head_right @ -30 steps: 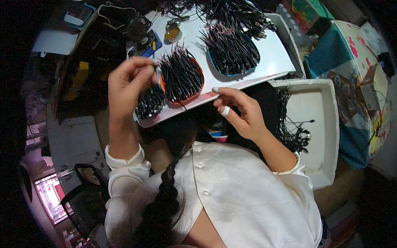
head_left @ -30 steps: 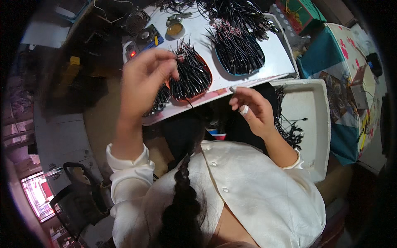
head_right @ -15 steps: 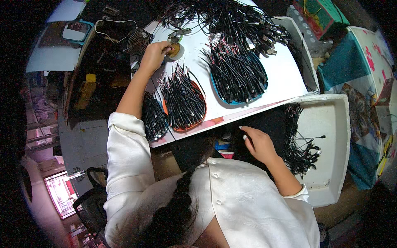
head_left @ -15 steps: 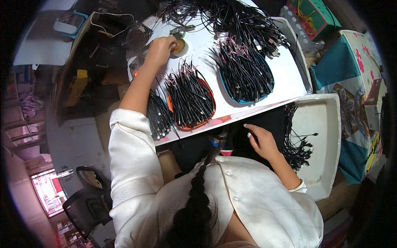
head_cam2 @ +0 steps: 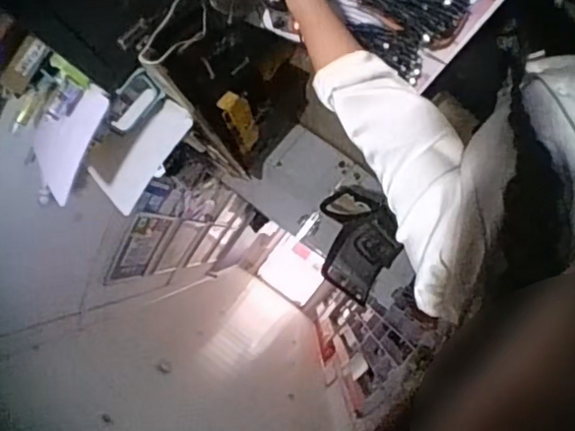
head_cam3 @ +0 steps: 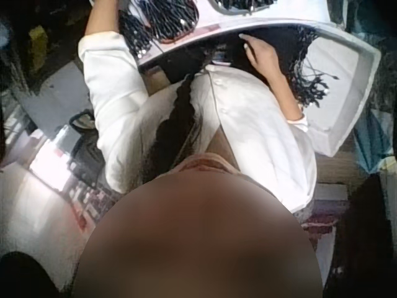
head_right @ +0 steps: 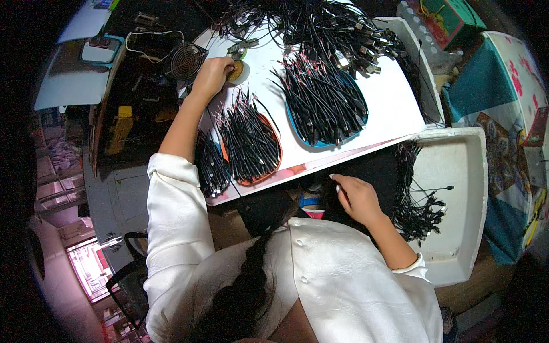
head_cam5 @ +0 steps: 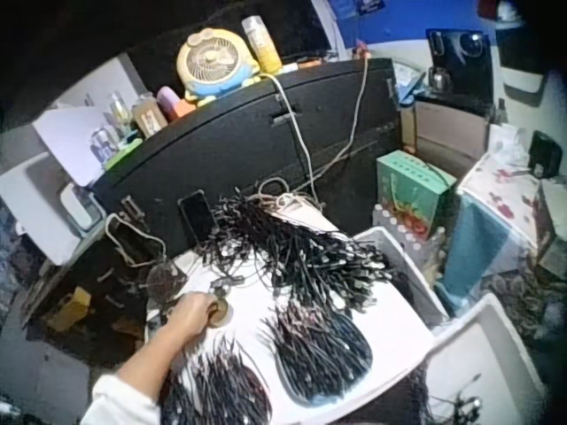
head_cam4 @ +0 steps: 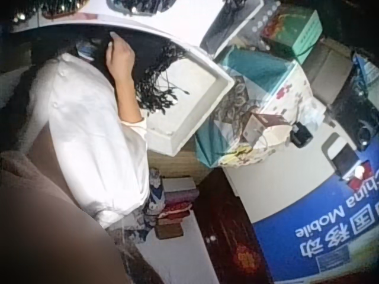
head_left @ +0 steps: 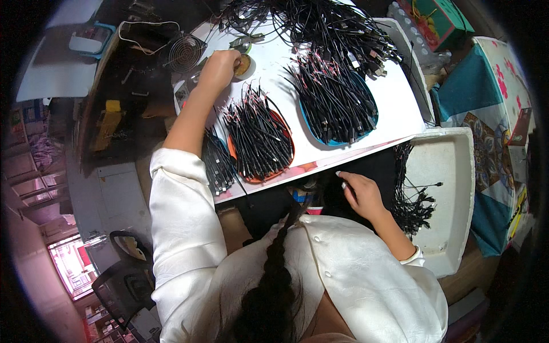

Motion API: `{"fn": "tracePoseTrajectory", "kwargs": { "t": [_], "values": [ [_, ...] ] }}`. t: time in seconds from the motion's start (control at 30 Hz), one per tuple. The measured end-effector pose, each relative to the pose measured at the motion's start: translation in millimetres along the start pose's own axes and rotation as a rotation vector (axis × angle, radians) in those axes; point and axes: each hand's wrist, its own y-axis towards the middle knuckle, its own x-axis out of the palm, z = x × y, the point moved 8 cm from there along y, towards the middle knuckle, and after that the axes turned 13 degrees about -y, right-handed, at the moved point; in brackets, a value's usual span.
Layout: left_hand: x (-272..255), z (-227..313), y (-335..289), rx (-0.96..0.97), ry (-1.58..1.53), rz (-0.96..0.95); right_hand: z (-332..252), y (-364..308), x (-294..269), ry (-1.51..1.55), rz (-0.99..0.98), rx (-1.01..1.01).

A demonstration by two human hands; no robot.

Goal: The person repeatedly picks up small black rod-like components and white cylindrical pieces, then joins them by hand. The assembled units are placed into a white tray on the table. The person also briefly interacts with a small device on the table.

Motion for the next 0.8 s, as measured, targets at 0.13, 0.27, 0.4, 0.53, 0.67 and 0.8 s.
{"fn": "tracePoseTrajectory", "kwargs": {
  "t": [0.13, 0.27, 0.4, 0.53, 0.67, 0.8],
  "values": [
    [-22.9, -1.0, -9.0, -0.031, -0.049, 0.067, -2.8, -0.2, -3.5, -0.016, 0.057, -0.023],
    [-63.7, -23.8, -39.2, -0.155, -0.135, 0.186, -5.4, 0.2, -4.4, -0.019, 0.070, -0.021],
    [-89.5, -59.7, -77.8, -0.337, -0.184, 0.279, -10.0, 2.0, -0.6, -0.062, 0.042, -0.035],
    [-82.5, -75.1, -95.7, -0.341, -0.206, 0.238, -16.1, 4.5, 2.3, -0.112, 0.072, -0.074],
    [-71.4, -81.2, -94.7, -0.348, -0.200, 0.204, -18.1, 5.2, 6.9, -0.185, 0.048, -0.084],
    [-68.6, -77.7, -88.6, -0.286, -0.098, 0.191, -19.1, 4.7, 5.2, -0.175, 0.056, -0.100]
  ]
}}
